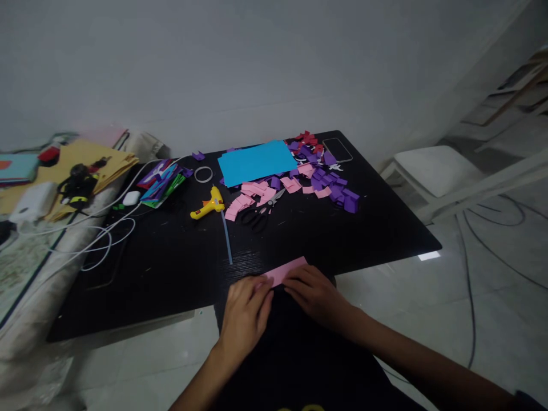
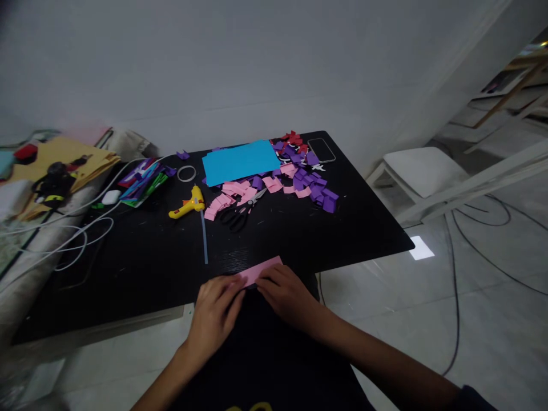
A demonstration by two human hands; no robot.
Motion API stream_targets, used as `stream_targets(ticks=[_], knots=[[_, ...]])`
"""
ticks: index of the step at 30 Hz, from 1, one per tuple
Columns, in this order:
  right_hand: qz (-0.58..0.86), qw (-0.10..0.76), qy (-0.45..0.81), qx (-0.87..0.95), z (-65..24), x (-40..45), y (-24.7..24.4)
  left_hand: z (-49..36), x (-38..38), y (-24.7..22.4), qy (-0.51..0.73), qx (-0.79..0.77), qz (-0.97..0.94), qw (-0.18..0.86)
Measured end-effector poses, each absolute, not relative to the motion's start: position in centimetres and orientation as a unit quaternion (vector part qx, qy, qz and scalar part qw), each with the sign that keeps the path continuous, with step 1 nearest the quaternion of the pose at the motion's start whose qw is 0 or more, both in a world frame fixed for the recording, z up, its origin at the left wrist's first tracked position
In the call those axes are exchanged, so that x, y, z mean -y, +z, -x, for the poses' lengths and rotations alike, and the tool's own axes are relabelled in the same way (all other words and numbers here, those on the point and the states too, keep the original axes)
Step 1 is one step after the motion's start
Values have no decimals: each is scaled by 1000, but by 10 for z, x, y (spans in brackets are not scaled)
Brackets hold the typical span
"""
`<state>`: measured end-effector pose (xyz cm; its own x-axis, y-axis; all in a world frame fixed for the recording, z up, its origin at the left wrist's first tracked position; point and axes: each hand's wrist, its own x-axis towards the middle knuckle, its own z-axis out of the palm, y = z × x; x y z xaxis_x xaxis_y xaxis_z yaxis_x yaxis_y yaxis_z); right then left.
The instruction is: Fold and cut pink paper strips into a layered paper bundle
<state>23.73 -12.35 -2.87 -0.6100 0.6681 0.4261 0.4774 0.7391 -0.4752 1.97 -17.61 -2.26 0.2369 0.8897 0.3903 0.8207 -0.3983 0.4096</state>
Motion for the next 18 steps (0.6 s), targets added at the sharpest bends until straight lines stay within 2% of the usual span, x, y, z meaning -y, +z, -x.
stream_targets(ticks=[10,18], knots=[[321,322,145,879,-243,126,-36,-6,175,-33,314,-474,-820,66],[313,322,137,883,-242,126,-36,-7,178,-34,323,-488,-807,74]])
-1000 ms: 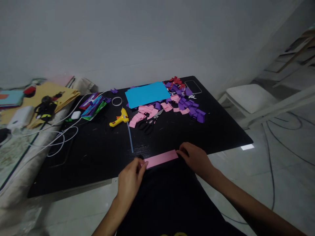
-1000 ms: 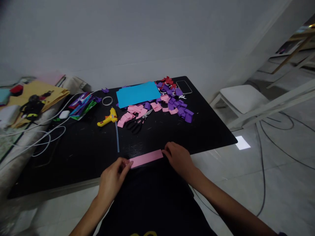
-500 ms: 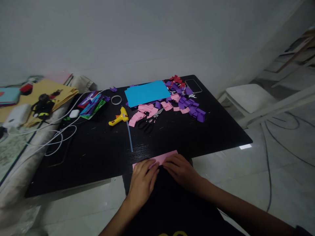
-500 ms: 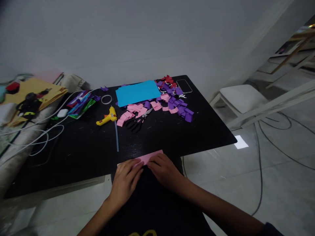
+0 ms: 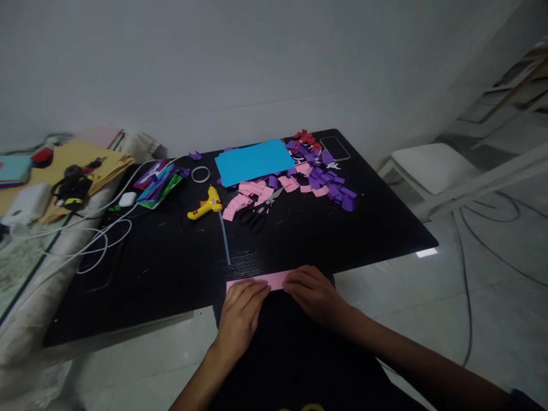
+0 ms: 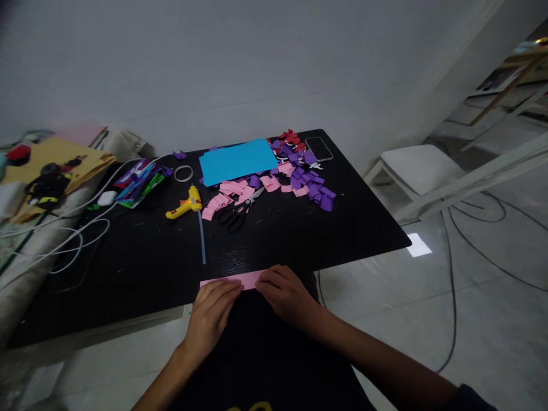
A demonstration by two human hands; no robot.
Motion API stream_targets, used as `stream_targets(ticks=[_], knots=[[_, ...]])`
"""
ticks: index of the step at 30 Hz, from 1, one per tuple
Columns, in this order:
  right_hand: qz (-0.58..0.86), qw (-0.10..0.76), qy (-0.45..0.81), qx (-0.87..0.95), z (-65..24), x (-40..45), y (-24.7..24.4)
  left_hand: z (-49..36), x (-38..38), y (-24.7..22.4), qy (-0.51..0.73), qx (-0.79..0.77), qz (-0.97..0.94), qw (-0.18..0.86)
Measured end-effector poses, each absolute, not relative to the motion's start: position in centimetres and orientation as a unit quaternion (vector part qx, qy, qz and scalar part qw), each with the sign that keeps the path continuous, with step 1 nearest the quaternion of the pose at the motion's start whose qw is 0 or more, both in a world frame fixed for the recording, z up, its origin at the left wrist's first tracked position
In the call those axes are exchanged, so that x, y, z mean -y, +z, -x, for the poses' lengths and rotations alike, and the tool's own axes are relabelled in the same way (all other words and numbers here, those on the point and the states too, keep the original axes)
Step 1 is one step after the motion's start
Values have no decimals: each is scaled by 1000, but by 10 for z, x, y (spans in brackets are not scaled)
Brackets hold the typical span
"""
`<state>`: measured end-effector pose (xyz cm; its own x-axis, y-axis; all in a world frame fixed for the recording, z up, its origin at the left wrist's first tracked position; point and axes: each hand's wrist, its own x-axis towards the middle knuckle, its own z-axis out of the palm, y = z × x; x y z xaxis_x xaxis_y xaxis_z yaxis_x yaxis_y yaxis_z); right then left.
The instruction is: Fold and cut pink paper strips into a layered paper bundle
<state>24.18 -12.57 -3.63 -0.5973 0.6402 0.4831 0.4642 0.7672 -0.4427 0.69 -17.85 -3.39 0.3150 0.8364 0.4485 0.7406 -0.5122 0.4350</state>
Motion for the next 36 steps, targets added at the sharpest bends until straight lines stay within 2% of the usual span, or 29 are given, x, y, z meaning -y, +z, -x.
stream_targets(ticks=[28,36], knots=[[319,339,129,876,-240,126,-38,-13,179,-36,328,-503,-796,82],[312,369,128,866,-238,125,-40,-13,179,-46,350,-500,-789,74]])
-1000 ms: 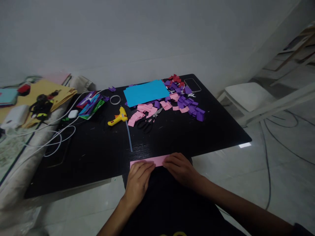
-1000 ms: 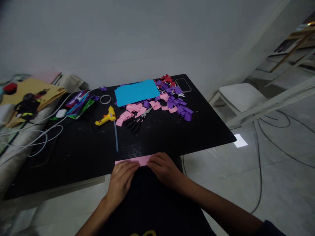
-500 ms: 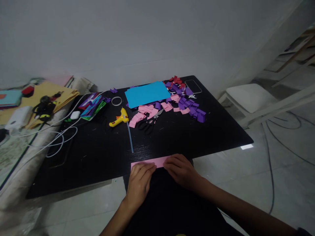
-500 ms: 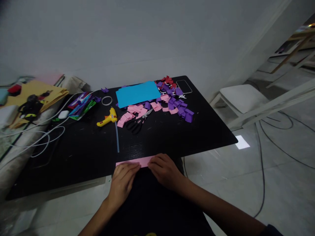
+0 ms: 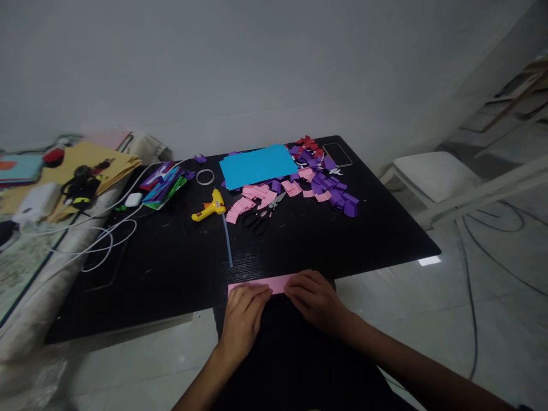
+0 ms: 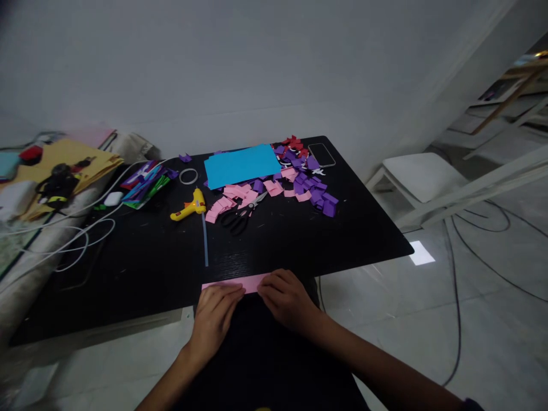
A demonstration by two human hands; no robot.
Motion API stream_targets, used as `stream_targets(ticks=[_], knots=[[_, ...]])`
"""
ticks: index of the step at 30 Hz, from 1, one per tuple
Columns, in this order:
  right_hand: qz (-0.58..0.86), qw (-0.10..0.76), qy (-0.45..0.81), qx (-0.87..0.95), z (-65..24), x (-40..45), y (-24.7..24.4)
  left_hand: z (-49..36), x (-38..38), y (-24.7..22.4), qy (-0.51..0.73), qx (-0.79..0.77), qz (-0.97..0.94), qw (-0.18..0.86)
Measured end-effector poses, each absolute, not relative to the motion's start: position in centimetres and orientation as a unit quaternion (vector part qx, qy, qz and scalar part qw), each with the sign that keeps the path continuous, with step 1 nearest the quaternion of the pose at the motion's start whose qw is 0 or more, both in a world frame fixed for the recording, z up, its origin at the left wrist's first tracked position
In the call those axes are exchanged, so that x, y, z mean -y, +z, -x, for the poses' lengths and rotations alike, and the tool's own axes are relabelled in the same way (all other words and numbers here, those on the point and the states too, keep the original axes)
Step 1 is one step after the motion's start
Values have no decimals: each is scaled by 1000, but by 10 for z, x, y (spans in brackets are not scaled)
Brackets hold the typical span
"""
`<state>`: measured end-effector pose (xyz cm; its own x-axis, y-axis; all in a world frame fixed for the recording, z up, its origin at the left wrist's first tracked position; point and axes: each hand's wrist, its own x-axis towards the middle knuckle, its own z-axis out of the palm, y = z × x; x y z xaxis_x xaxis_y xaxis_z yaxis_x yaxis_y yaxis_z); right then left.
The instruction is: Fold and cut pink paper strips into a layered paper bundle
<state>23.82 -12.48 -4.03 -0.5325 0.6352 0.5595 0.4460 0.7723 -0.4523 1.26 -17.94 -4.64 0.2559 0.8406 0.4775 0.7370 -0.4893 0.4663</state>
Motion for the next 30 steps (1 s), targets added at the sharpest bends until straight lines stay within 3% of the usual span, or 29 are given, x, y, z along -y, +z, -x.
stream_targets(ticks=[21,25,30], knots=[[303,351,130,876,-245,123,-39,13,180,-33,347,-487,-797,82],[350,368,241,827,-247,122,-26,28,171,-21,390,-516,-744,169],[479,310,512,642,-241,116,-4,21,150,-4,538,-590,-471,375]])
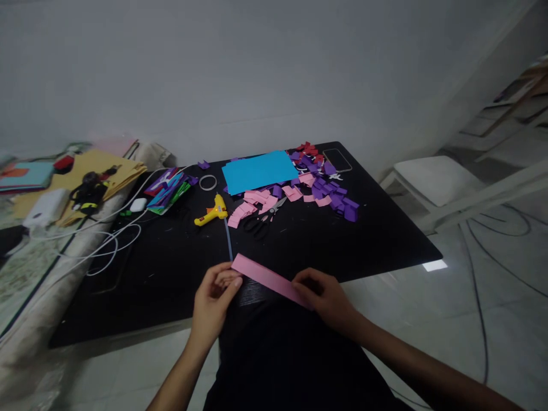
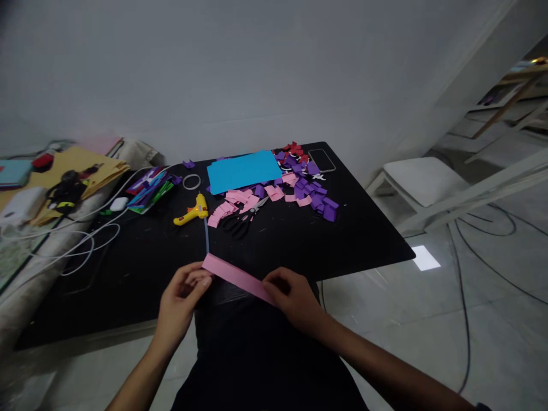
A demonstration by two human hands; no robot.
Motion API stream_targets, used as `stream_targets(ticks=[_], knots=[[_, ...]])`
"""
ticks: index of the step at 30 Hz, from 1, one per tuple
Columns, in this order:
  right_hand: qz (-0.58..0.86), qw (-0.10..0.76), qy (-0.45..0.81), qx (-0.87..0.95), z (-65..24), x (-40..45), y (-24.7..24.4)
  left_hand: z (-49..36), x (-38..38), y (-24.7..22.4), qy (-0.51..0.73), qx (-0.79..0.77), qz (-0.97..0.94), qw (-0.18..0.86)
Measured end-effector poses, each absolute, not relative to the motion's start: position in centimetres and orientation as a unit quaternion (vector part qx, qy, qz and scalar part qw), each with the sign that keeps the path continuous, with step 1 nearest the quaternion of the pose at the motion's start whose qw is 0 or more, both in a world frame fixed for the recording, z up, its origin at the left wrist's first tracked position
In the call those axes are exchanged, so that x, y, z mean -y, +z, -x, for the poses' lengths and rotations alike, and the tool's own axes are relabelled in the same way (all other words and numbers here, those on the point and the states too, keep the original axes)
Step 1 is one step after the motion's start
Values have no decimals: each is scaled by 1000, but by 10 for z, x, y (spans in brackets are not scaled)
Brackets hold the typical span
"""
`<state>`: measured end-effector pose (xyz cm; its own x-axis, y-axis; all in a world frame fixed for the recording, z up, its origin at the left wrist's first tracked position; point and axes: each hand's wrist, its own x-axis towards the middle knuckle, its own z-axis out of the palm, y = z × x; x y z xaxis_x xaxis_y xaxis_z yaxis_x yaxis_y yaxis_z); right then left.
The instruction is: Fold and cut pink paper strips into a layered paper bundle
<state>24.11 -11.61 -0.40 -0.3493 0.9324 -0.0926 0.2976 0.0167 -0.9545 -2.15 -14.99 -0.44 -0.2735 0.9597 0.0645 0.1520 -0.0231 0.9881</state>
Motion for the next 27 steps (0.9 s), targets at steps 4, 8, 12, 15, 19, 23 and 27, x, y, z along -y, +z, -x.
stream_targets(ticks=[4,8,12,15,19,23,27], knots=[[489,294,630,527,-231,111,1,-1,134,1,504,-561,-440,487],[461,295,665,509,-222,105,3,-10,115,6,475,-561,-454,503],[425,309,696,490,-214,89,9,-3,91,16,444,-532,-487,532],[404,339,705,474,-207,63,13,3,70,23,415,-510,-516,549],[364,375,725,448,-194,14,14,8,35,26,379,-481,-551,567],[344,367,735,455,-182,-33,11,14,-1,26,332,-457,-580,588],[329,356,749,451,-178,-54,1,18,-19,20,321,-436,-584,605]])
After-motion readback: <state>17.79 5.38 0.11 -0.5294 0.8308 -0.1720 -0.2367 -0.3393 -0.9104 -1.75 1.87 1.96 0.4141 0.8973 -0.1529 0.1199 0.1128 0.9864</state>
